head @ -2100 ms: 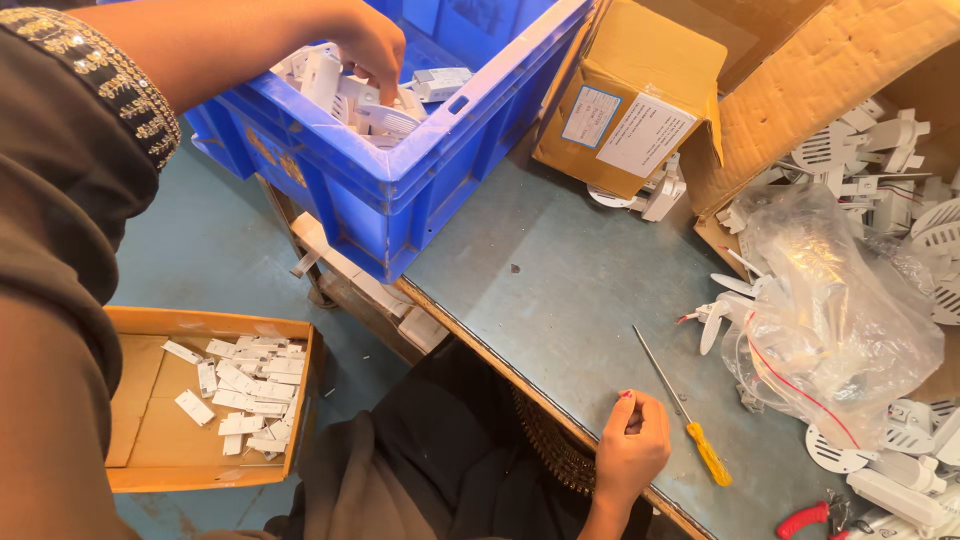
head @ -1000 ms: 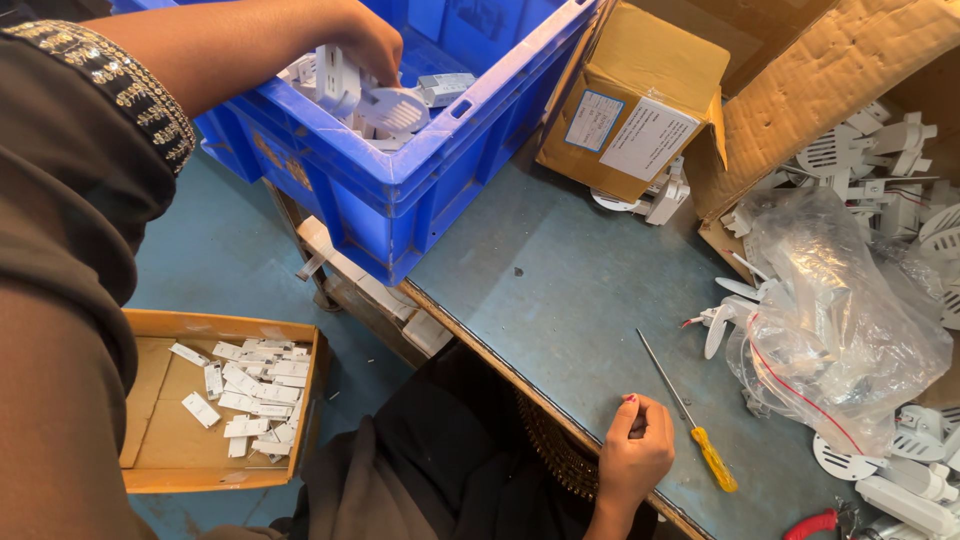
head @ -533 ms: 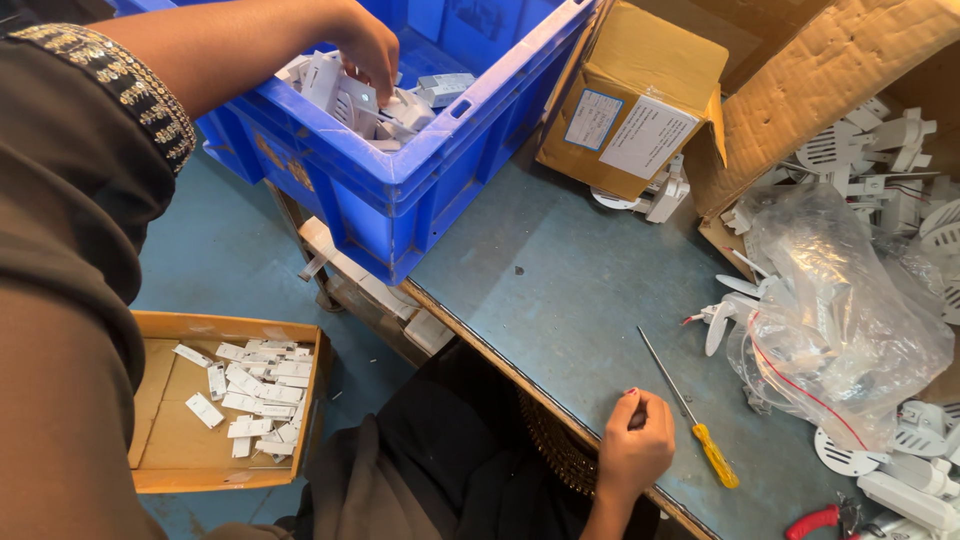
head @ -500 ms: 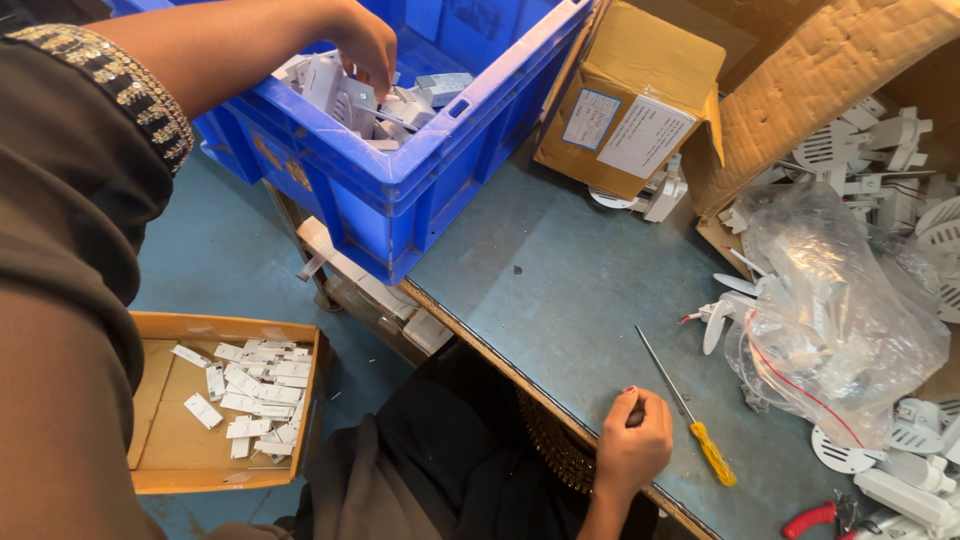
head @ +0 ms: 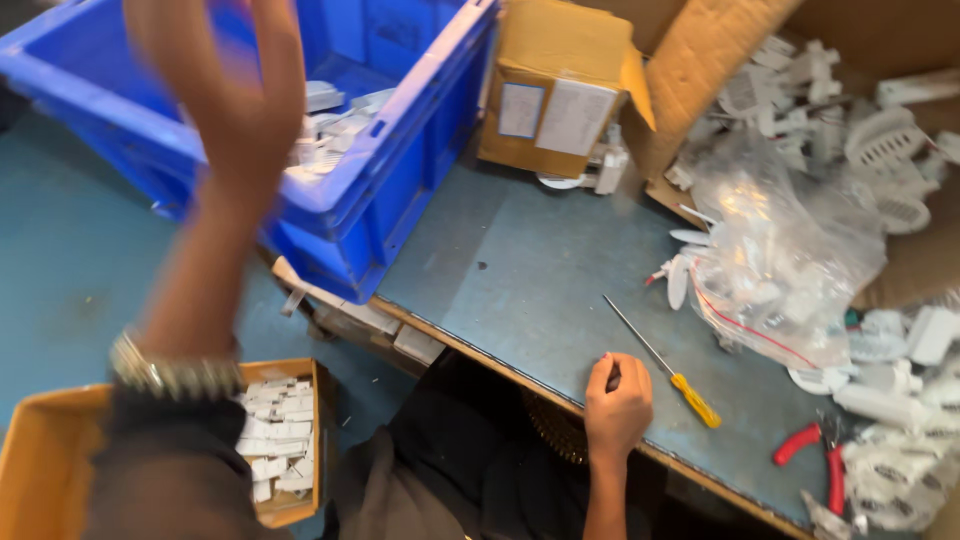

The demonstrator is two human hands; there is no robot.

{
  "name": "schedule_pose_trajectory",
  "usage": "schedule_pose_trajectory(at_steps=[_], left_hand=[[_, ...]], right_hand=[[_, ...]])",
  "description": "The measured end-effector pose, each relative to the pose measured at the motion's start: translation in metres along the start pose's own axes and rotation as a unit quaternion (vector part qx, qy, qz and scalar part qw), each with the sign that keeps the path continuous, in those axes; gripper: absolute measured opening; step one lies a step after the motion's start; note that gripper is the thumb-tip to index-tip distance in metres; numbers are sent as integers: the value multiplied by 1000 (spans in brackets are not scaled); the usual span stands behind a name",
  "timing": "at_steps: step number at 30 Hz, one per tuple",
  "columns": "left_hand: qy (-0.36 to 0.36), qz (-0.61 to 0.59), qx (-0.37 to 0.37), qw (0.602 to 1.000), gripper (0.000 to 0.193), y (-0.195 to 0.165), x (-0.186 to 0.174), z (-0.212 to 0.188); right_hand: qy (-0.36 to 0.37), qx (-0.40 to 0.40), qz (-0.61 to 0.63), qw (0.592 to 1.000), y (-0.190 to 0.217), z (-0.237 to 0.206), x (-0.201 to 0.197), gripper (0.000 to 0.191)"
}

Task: The person assembles white plastic electrical devices by inserting a small rectangular component into a housing, securing it with a screwdriver, and attaching a circular vent cover. The person places the finished units into a blue crate.

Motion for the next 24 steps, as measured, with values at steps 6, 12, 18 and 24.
schedule_pose_trajectory(at_steps=[6, 12, 18, 24], left_hand=[[329, -89, -117, 933, 20, -83, 106, -175], [357, 67, -1, 932, 83, 7, 271, -257], [417, 196, -228, 858, 93, 27, 343, -229], [507, 47, -228, 830, 74, -3, 337, -253]], right_hand=[[0, -12, 13, 1000, 6, 2, -1, 12], [-7, -7, 0, 1000, 8, 3, -5, 12], [-13, 14, 9, 1000, 16, 5, -3, 13], [-20, -9, 17, 1000, 12, 3, -1, 14]])
Point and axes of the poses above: each hand's wrist, its own z-axis towards the middle knuckle, its own x-axis out of the palm, y = z × x, the point moved 2 cm from there along z, towards the middle knuckle, and after that the axes turned 6 degrees about -x, right-handed, at the moved point
